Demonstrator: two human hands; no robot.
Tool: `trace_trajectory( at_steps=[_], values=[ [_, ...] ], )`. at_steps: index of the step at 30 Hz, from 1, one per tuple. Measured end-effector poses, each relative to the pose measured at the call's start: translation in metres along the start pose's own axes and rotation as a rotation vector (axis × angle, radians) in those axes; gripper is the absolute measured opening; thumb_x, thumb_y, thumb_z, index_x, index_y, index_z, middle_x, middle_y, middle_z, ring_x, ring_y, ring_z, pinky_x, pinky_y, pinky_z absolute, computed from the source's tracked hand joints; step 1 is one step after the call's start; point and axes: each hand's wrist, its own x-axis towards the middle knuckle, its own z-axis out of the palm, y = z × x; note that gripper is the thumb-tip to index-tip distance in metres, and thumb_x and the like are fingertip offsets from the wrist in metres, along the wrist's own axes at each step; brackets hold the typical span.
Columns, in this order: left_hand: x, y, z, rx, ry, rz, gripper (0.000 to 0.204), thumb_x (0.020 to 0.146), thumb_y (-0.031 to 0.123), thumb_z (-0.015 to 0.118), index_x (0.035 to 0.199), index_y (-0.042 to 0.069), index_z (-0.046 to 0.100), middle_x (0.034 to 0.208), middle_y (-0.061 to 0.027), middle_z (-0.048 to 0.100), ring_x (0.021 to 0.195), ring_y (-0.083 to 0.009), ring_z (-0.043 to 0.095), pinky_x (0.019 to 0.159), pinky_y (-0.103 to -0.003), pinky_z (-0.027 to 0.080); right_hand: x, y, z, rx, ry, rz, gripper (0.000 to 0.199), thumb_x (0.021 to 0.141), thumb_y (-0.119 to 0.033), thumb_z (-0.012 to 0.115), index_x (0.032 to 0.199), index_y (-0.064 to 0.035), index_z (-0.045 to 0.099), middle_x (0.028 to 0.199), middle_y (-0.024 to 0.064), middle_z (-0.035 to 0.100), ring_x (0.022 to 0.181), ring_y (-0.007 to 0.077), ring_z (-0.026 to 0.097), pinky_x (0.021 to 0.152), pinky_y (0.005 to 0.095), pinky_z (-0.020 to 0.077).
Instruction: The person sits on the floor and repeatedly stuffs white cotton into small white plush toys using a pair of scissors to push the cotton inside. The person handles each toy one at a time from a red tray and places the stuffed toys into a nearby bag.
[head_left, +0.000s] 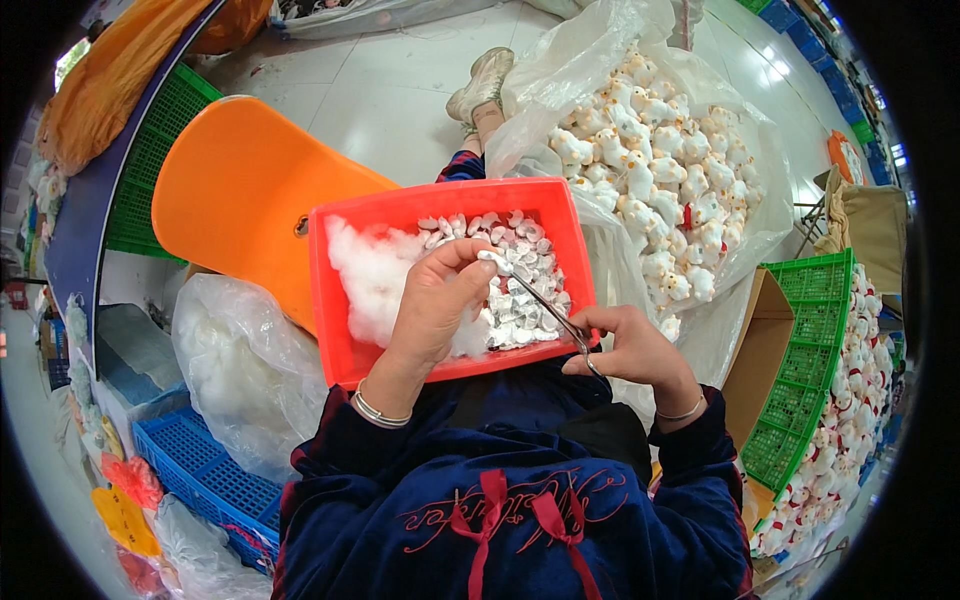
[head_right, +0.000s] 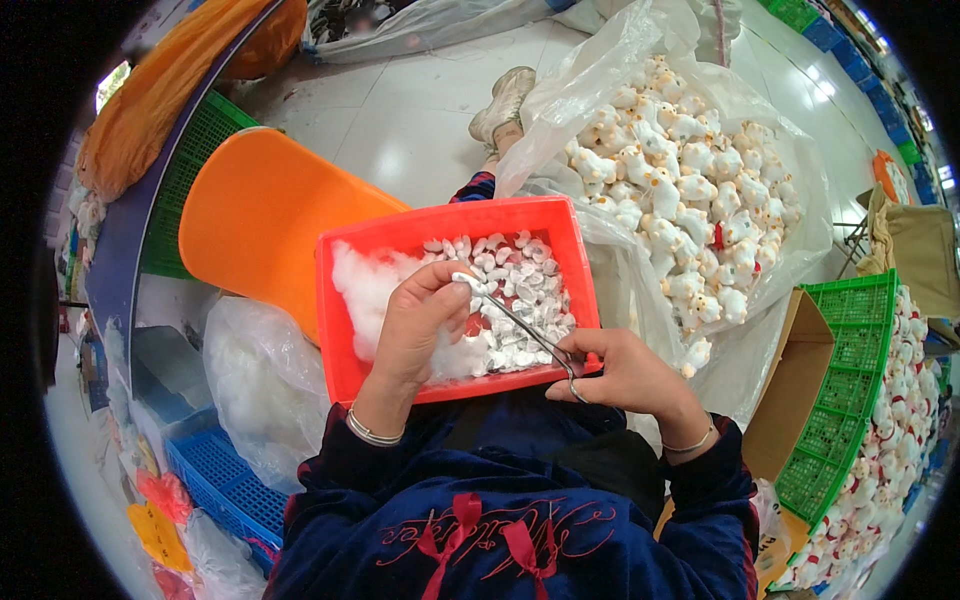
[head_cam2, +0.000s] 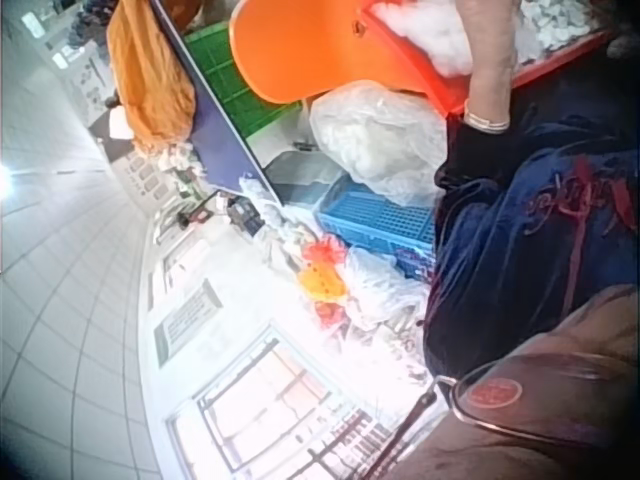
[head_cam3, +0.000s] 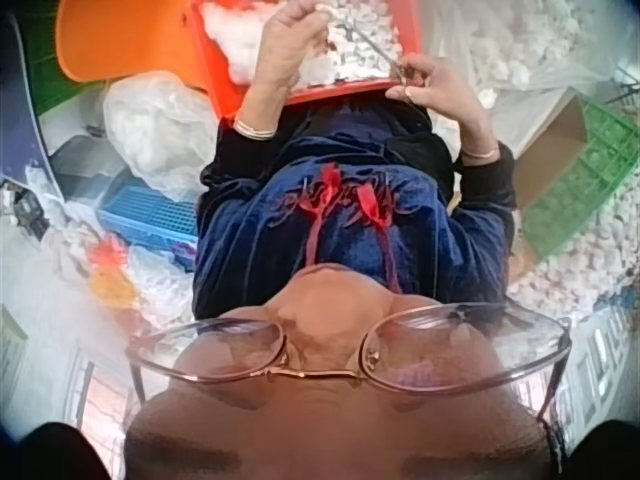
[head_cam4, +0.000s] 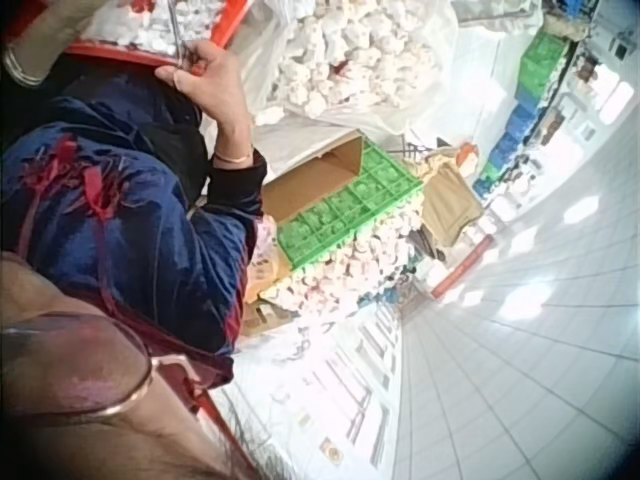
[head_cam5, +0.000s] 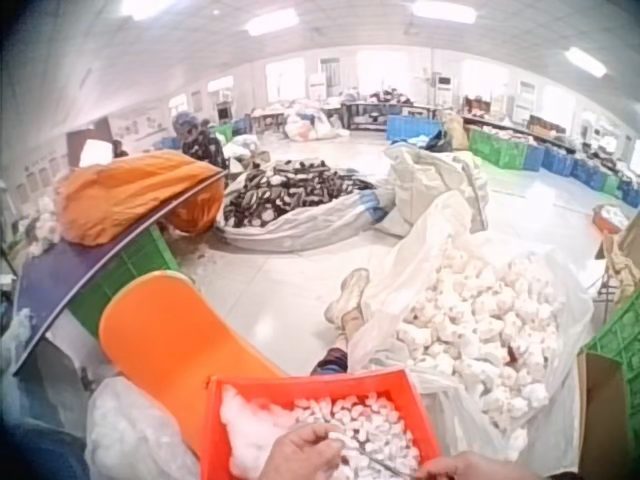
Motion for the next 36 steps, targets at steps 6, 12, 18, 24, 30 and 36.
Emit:
trace_trajectory(
  at_steps=[6, 12, 18, 24, 30, 36],
  values=[
    [0.002, -0.003, 0.008, 0.070, 0.135, 0.064, 0.016, 0.094, 0.004, 0.070, 0.108, 0.003, 0.063, 0.089, -0.0008, 0.067, 0.068, -0.0042, 0.055, 0.062, -0.019, 0.045, 0.006, -0.015, 0.012, -0.104, -0.015, -0.081, 0.034, 0.079, -0.022, 0.089, 0.097, -0.0001, 0.070, 0.074, 0.0017, 0.062, 0.072, 0.0099, 0.055, 0.069, 0.0288, 0.0477],
    [0.001, -0.012, 0.008, 0.023, 0.135, 0.135, 0.015, 0.094, 0.003, 0.069, 0.107, 0.004, 0.061, 0.090, -0.0036, 0.069, 0.068, -0.0044, 0.054, 0.062, -0.020, 0.046, 0.013, -0.022, 0.027, 0.033, -0.035, 0.112, 0.029, 0.085, -0.025, 0.085, 0.093, -0.0008, 0.072, 0.067, 0.0003, 0.059, 0.067, 0.0072, 0.052, 0.062, 0.0269, 0.0444],
    [0.002, -0.032, 0.013, -0.035, 0.097, 0.229, 0.018, 0.096, 0.004, 0.069, 0.111, 0.003, 0.058, 0.091, -0.0046, 0.068, 0.071, -0.0041, 0.055, 0.063, -0.020, 0.046, 0.018, -0.023, 0.045, 0.124, 0.078, 0.074, 0.029, 0.085, -0.025, 0.085, 0.092, -0.0002, 0.072, 0.066, 0.0010, 0.059, 0.065, 0.0066, 0.052, 0.058, 0.0267, 0.0428],
    [0.005, 0.003, -0.001, 0.160, 0.090, 0.038, 0.023, 0.099, 0.009, 0.068, 0.119, 0.000, 0.062, 0.094, -0.0017, 0.067, 0.074, -0.0035, 0.055, 0.066, -0.020, 0.047, 0.020, -0.019, 0.035, -0.182, 0.242, -0.066, 0.028, 0.080, -0.021, 0.086, 0.091, 0.0007, 0.071, 0.065, 0.0068, 0.059, 0.059, 0.0165, 0.054, 0.056, 0.0328, 0.0441],
    [0.016, 0.011, -0.015, 0.185, 0.134, 0.070, 0.017, 0.101, 0.017, 0.067, 0.108, 0.002, 0.069, 0.079, 0.0026, 0.060, 0.069, -0.0043, 0.052, 0.060, -0.021, 0.043, 0.025, -0.020, 0.025, -0.402, 0.213, -0.104, 0.037, 0.075, -0.021, 0.087, 0.100, -0.0003, 0.071, 0.080, 0.0112, 0.065, 0.078, 0.0272, 0.063, 0.070, 0.0377, 0.0499],
    [0.019, 0.013, -0.014, -0.125, 0.192, 0.170, 0.020, 0.105, 0.025, 0.056, 0.106, 0.007, 0.064, 0.075, 0.0032, 0.048, 0.063, -0.0079, 0.044, 0.060, -0.024, 0.039, 0.022, -0.035, 0.021, -0.603, 0.209, -0.256, 0.063, 0.071, -0.032, 0.087, 0.122, -0.0032, 0.065, 0.111, 0.0147, 0.063, 0.116, 0.0358, 0.055, 0.098, 0.0455, 0.0438]
  ],
)
